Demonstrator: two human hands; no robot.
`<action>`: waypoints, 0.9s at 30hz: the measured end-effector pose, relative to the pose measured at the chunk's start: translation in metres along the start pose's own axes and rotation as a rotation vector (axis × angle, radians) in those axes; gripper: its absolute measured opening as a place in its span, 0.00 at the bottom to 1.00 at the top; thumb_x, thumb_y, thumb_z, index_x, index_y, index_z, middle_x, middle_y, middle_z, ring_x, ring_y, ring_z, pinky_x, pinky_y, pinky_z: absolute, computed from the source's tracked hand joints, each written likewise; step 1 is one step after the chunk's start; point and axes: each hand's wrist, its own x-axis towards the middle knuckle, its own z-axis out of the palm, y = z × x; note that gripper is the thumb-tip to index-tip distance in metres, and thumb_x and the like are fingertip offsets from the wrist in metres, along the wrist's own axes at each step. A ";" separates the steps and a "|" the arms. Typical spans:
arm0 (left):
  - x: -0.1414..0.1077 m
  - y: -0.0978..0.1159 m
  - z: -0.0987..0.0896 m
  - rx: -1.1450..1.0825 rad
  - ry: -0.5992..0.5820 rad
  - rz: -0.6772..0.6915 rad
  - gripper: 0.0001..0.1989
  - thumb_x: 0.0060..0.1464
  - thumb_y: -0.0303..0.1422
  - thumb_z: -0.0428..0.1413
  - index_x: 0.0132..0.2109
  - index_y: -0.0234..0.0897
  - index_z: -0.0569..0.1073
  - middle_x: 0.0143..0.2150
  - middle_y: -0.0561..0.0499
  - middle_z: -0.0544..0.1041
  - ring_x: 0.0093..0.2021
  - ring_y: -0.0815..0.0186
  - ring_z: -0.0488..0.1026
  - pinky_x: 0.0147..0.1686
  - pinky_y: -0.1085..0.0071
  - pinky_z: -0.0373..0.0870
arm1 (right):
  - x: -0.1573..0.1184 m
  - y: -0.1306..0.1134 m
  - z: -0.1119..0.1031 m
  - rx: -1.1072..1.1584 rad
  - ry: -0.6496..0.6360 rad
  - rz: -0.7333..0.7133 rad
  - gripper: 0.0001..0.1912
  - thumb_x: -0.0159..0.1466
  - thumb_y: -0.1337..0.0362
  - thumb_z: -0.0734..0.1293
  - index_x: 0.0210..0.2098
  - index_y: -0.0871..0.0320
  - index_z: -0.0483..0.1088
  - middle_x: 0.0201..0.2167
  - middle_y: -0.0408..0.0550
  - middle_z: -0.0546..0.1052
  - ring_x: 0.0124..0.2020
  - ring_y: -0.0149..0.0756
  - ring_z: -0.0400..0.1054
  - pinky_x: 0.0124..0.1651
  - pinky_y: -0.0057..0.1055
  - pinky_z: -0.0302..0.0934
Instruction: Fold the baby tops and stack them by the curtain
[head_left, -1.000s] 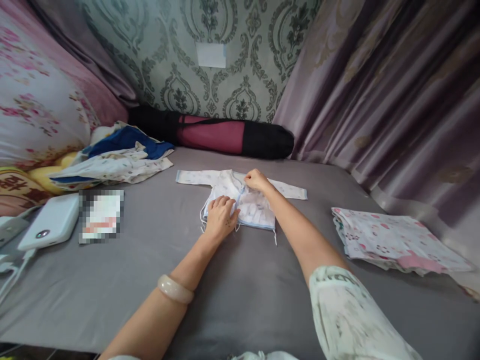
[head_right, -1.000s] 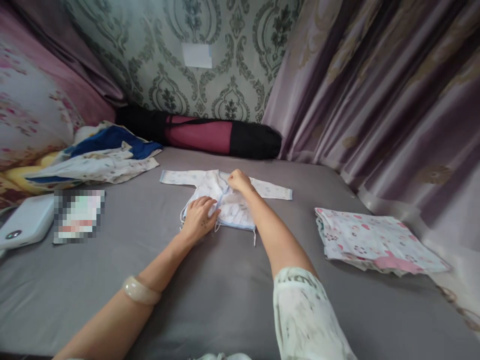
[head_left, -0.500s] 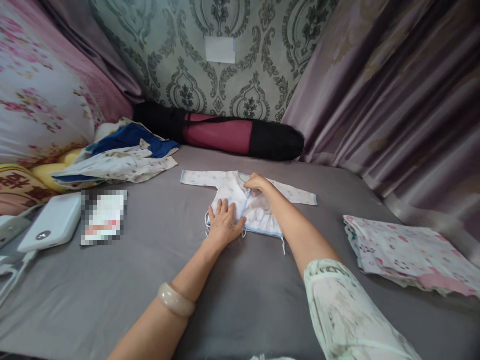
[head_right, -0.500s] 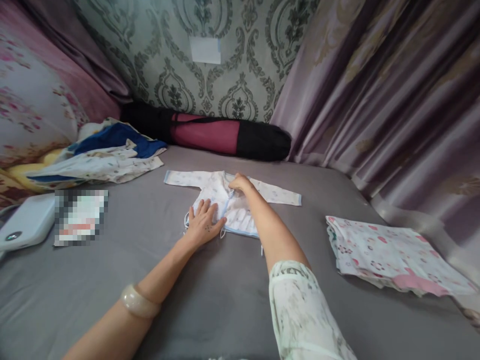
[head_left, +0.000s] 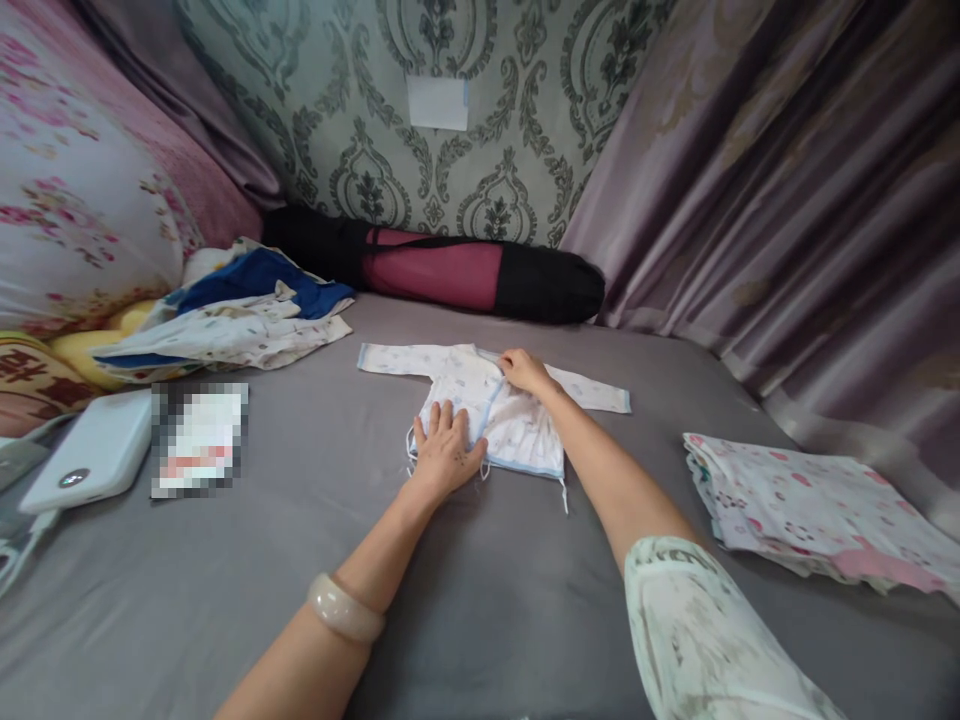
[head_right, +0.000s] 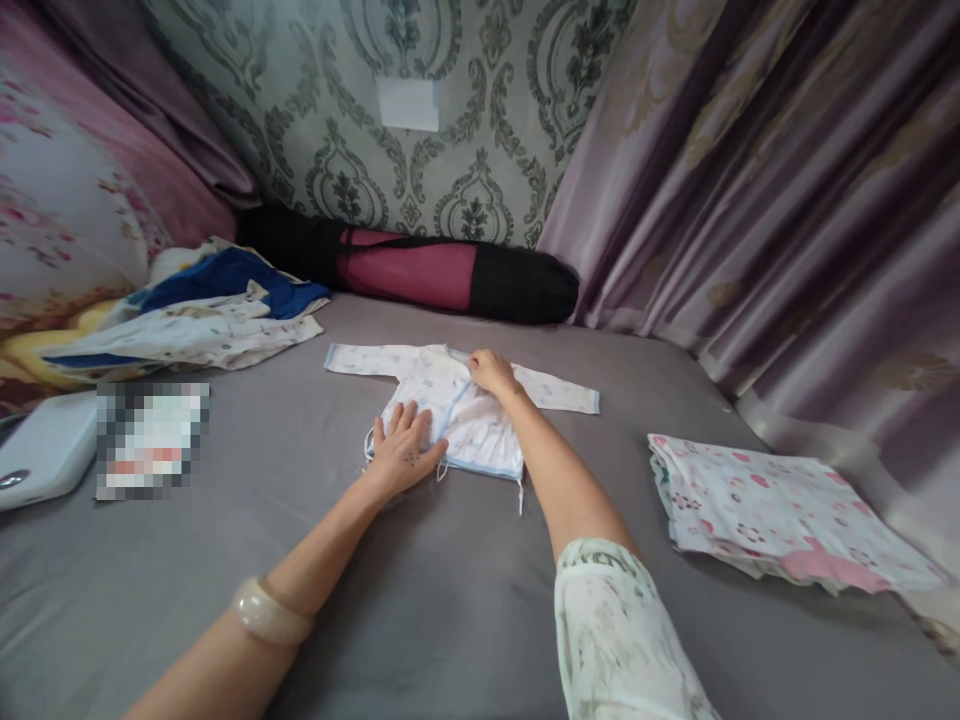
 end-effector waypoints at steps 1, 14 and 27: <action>0.000 0.000 0.001 0.001 0.007 0.000 0.26 0.59 0.44 0.50 0.61 0.38 0.63 0.70 0.35 0.55 0.71 0.45 0.45 0.64 0.39 0.41 | 0.001 0.006 -0.003 0.033 0.010 -0.030 0.13 0.68 0.65 0.60 0.43 0.56 0.77 0.45 0.51 0.79 0.48 0.38 0.72 0.48 0.27 0.60; -0.001 0.000 -0.004 -0.052 0.078 0.229 0.25 0.60 0.34 0.50 0.64 0.43 0.62 0.59 0.43 0.70 0.62 0.52 0.61 0.61 0.50 0.52 | -0.007 0.019 -0.004 -0.019 -0.183 -0.143 0.10 0.59 0.71 0.67 0.39 0.56 0.77 0.35 0.45 0.78 0.36 0.32 0.70 0.39 0.22 0.58; -0.001 0.004 0.000 0.024 0.007 0.244 0.23 0.62 0.30 0.46 0.63 0.44 0.66 0.63 0.42 0.66 0.64 0.53 0.59 0.61 0.52 0.54 | -0.024 0.008 0.003 -0.023 0.062 0.007 0.11 0.65 0.68 0.59 0.45 0.53 0.69 0.46 0.48 0.76 0.47 0.39 0.69 0.42 0.29 0.58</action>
